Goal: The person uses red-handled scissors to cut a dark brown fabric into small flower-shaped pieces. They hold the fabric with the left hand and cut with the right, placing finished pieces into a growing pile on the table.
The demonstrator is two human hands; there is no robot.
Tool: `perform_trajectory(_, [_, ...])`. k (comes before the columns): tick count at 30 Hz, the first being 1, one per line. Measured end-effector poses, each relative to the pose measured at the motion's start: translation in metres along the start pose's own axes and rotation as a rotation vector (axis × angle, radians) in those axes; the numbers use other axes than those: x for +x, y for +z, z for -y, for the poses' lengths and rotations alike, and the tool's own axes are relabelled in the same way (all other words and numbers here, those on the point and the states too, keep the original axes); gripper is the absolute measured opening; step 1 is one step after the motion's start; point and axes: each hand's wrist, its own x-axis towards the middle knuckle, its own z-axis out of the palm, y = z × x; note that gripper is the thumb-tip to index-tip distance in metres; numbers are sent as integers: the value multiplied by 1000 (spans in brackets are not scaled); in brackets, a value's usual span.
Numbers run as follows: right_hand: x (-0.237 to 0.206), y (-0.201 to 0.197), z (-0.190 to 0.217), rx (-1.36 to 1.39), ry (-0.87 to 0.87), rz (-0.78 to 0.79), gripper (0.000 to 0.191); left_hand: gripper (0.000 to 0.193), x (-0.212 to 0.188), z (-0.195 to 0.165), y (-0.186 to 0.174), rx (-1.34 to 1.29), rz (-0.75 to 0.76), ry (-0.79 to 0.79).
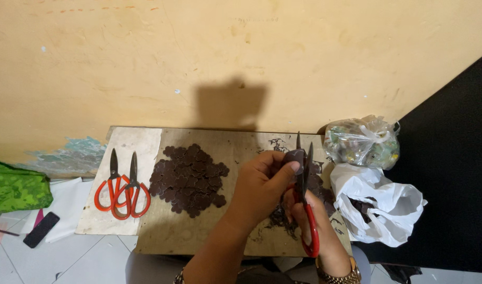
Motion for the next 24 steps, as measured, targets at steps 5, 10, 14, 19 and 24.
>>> perform_trajectory(5, [-3, -2, 5, 1, 11, 14, 49, 14, -2, 1, 1, -8, 18, 11])
perform_trajectory(10, [-4, -3, 4, 26, 5, 9, 54, 14, -2, 1, 5, -34, 6, 19])
perform_trajectory(14, [-2, -5, 2, 30, -19, 20, 52, 14, -2, 0, 4, -5, 9, 33])
perform_trajectory(19, [-1, -5, -1, 35, 9, 15, 53, 13, -2, -1, 5, 7, -2, 35])
perform_trajectory(24, [-1, -7, 1, 15, 34, 20, 57, 12, -2, -8, 6, -36, 14, 18])
